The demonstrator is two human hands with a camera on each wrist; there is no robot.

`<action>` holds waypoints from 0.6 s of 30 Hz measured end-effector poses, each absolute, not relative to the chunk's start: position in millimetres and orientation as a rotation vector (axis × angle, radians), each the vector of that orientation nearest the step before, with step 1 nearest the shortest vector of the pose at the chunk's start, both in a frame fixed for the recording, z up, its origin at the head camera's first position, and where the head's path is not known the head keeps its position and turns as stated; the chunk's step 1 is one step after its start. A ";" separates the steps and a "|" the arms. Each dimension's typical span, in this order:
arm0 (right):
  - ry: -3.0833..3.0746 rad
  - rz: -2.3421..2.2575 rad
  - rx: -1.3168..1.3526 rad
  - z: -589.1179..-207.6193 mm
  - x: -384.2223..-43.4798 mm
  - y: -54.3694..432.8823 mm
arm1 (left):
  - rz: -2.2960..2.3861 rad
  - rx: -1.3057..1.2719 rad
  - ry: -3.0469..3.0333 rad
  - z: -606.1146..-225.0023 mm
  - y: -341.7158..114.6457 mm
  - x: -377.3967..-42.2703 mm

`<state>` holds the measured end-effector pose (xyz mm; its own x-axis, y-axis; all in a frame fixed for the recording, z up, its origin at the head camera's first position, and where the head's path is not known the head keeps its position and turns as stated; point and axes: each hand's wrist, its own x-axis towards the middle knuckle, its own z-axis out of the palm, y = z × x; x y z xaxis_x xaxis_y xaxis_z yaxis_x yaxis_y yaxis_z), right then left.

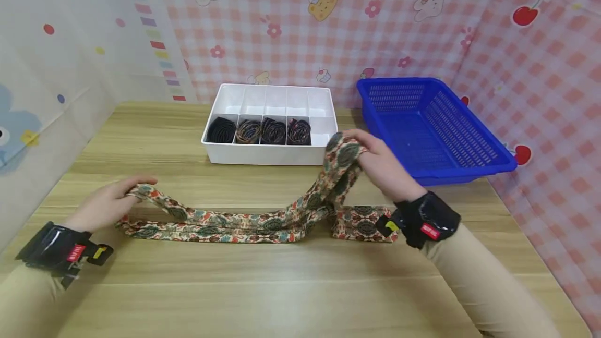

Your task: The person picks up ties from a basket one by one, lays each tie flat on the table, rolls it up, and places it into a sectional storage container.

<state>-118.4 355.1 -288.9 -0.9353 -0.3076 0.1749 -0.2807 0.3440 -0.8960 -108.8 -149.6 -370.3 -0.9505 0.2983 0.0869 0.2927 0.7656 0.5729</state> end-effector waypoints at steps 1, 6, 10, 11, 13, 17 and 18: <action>2.598 -1.568 -0.582 -294.2 -123.0 344.4 | 0.825 0.541 2.960 -374.4 -146.2 -109.5; 2.956 -0.678 -0.784 -322.5 -129.1 315.8 | 0.550 0.708 3.019 -381.4 -130.6 -105.2; 3.073 -0.312 -1.002 -347.9 -116.4 318.3 | 0.551 0.785 3.031 -382.6 -135.0 -96.9; 3.070 -0.287 -1.081 -355.1 -112.8 319.2 | 0.560 0.800 3.038 -383.1 -139.3 -94.0; 3.042 -0.268 -1.249 -370.5 -108.0 319.4 | 0.544 0.822 3.060 -385.9 -149.9 -87.9; 3.039 -0.294 -1.347 -391.1 -106.1 323.2 | 0.535 0.833 3.045 -393.9 -168.2 -78.9; 3.035 -0.353 -1.309 -392.4 -107.1 327.1 | 0.548 0.820 3.033 -395.4 -171.8 -78.2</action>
<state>-107.1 327.1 -392.4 -0.6757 -0.6941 0.2484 -0.7325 0.6700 -0.1206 -78.2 -171.8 -395.4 -0.8667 0.4805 0.1340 0.4970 0.8088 0.3144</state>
